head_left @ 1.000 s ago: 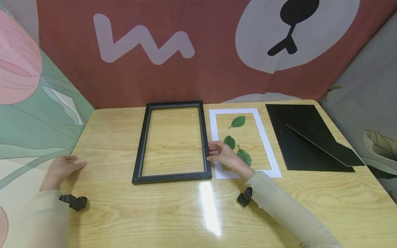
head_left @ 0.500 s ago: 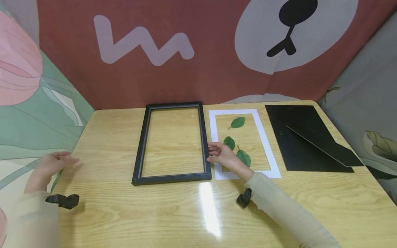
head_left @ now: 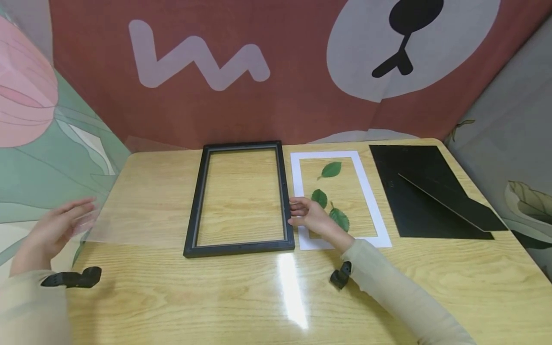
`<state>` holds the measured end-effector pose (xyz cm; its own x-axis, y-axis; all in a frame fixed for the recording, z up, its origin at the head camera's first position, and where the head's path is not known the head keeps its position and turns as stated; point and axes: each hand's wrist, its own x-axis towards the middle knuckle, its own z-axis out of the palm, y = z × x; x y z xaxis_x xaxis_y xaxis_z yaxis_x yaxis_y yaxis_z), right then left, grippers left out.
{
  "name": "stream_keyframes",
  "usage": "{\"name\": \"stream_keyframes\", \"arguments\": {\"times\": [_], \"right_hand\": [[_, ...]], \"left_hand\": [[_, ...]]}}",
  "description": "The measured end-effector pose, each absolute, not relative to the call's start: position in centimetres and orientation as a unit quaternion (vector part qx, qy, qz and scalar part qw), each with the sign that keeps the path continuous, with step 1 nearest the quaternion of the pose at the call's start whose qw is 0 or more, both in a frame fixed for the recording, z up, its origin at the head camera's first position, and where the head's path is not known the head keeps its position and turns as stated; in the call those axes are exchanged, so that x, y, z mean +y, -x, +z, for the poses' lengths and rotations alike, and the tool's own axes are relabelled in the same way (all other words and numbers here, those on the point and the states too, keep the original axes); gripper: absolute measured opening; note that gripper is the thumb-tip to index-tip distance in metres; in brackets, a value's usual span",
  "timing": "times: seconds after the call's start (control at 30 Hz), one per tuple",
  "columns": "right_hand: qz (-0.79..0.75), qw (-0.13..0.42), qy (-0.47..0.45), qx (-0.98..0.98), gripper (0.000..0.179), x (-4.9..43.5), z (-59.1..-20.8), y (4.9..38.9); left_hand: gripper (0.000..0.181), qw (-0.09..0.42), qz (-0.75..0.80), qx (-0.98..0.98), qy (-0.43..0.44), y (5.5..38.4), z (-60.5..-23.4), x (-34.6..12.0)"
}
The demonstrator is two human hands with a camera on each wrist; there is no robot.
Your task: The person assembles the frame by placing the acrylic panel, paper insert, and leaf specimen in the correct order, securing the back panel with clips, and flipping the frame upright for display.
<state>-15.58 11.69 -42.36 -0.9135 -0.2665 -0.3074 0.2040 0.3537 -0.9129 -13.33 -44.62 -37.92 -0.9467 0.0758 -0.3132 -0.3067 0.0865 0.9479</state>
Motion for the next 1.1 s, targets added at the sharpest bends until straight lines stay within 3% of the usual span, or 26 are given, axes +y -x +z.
{"name": "stream_keyframes", "arguments": {"times": [0.3,0.7,1.1], "right_hand": [[-0.593,0.219,0.018,0.774,0.063,11.7,-42.4,15.4],[-0.602,0.229,0.006,0.765,0.063,11.6,-42.4,15.6],[-0.604,0.236,0.011,0.761,0.064,11.9,-42.5,15.6]], "left_hand": [[0.041,0.134,0.848,0.512,-0.001,12.8,-36.8,-42.7],[0.038,0.021,0.885,0.464,-0.031,12.6,-36.1,-41.0],[0.035,-0.014,0.938,0.346,-0.026,11.9,-36.1,-40.0]]}}
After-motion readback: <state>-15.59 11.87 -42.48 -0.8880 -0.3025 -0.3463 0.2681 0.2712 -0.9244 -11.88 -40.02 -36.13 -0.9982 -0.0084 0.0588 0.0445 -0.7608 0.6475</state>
